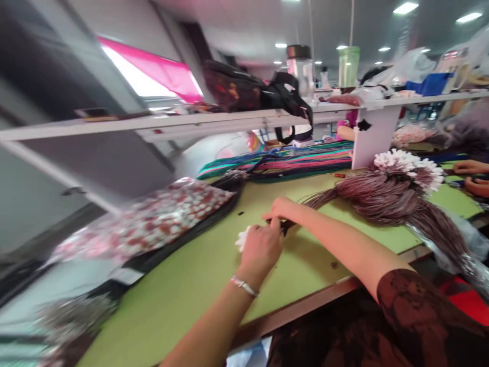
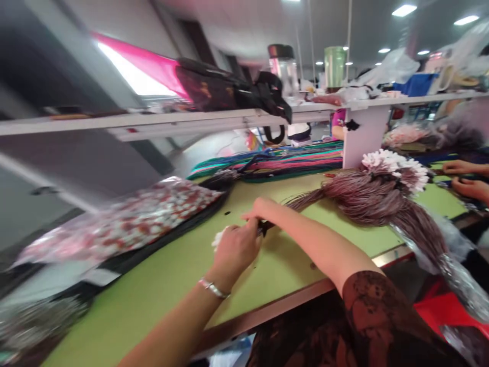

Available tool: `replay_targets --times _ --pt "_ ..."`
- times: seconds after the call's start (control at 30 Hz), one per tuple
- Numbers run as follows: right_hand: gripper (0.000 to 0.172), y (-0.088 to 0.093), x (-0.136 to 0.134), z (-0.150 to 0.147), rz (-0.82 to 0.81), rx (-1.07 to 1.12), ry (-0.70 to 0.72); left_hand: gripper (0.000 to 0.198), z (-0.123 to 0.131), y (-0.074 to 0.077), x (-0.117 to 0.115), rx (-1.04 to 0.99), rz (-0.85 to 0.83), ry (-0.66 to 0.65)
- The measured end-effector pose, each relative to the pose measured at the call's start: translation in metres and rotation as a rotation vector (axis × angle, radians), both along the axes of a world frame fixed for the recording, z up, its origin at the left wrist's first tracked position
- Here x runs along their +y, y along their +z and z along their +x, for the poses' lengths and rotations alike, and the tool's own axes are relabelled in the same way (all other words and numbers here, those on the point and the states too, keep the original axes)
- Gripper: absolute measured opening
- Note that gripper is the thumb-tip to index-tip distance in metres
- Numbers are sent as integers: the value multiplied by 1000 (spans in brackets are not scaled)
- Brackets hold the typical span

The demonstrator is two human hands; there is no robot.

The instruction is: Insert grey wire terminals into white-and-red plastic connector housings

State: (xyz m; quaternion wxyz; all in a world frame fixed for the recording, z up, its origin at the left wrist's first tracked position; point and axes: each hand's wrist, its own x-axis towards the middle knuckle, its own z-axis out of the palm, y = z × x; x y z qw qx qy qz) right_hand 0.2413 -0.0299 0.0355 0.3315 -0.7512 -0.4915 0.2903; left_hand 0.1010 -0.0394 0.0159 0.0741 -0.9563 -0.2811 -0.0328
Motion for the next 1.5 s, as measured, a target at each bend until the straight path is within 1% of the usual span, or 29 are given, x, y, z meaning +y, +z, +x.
replay_targets --times 0.07,0.1,0.13,0.17,0.2,0.27,0.3,0.33,0.37,0.43,0.5,0.53,0.6,0.7,0.73,0.8,0.87,0.93,1.0,1.07,1.1,1.17,1.23,1.3,1.33,1.37,1.43,1.47,1.5 --pt "38 -6 -13 6 69 -122 -99 36 -2 -1 6 -48 -72 -36" --pt "39 -9 -24 10 126 -188 -166 36 -2 0 10 -77 -164 -15" --pt "41 -13 -37 13 175 -241 -221 36 -1 1 15 -106 -288 34" --pt "41 -17 -51 16 188 -263 -248 35 0 3 19 -133 -431 103" --pt "40 -22 -66 17 155 -238 -237 34 1 6 22 -157 -578 168" --pt "31 -33 -90 16 -1 -65 -135 31 3 15 25 -205 -817 238" --pt "24 -39 -98 14 -59 57 -81 30 4 19 26 -236 -893 232" --pt "18 -44 -103 10 -72 189 -46 28 5 23 26 -268 -944 208" --pt "19 -50 -105 6 -42 326 -37 27 6 25 27 -299 -985 180" --pt "33 -59 -103 -5 54 569 6 24 8 26 29 -351 -1061 163" --pt "39 -66 -99 -14 106 661 -25 22 8 22 32 -382 -1123 186" --pt "40 -68 -99 -17 121 639 -53 23 8 18 33 -386 -1135 194" --pt "37 -69 -104 -20 142 498 -74 26 6 12 33 -381 -1100 169" --pt "27 -61 -121 -17 117 228 9 33 2 8 28 -339 -905 64" --pt "26 -54 -127 -16 104 168 45 35 1 8 26 -322 -819 27" --pt "29 -36 -133 -15 107 81 150 34 0 9 23 -282 -640 -50" --pt "29 -12 -129 -12 161 8 292 28 0 8 20 -239 -450 -124" --pt "30 11 -114 -4 230 -28 387 20 0 4 18 -195 -266 -147" --pt "32 24 -88 8 267 10 382 21 0 -2 13 -164 -117 -129" --pt "33 26 -58 17 255 24 370 27 -1 -9 8 -143 -8 -115" --pt "34 22 -43 20 223 -10 359 28 -3 -12 4 -134 29 -115" --pt "39 9 -19 20 104 -124 319 31 -6 -15 -1 -127 71 -109" --pt "43 -3 -7 14 19 -233 253 33 -8 -13 -2 -126 64 -129" --pt "41 -11 -9 9 36 -303 155 28 -8 -9 4 -149 -28 -123" --pt "40 -14 -16 7 74 -329 83 25 -8 -7 9 -174 -125 -85" --pt "41 -15 -25 7 115 -362 -2 21 -7 -5 14 -209 -260 -25" --pt "45 -18 -50 6 158 -412 -138 21 -5 -1 26 -284 -588 112" --pt "47 -22 -62 4 146 -409 -160 24 -3 0 31 -314 -747 161" --pt "48 -26 -73 1 93 -367 -133 28 -1 1 35 -333 -875 180"
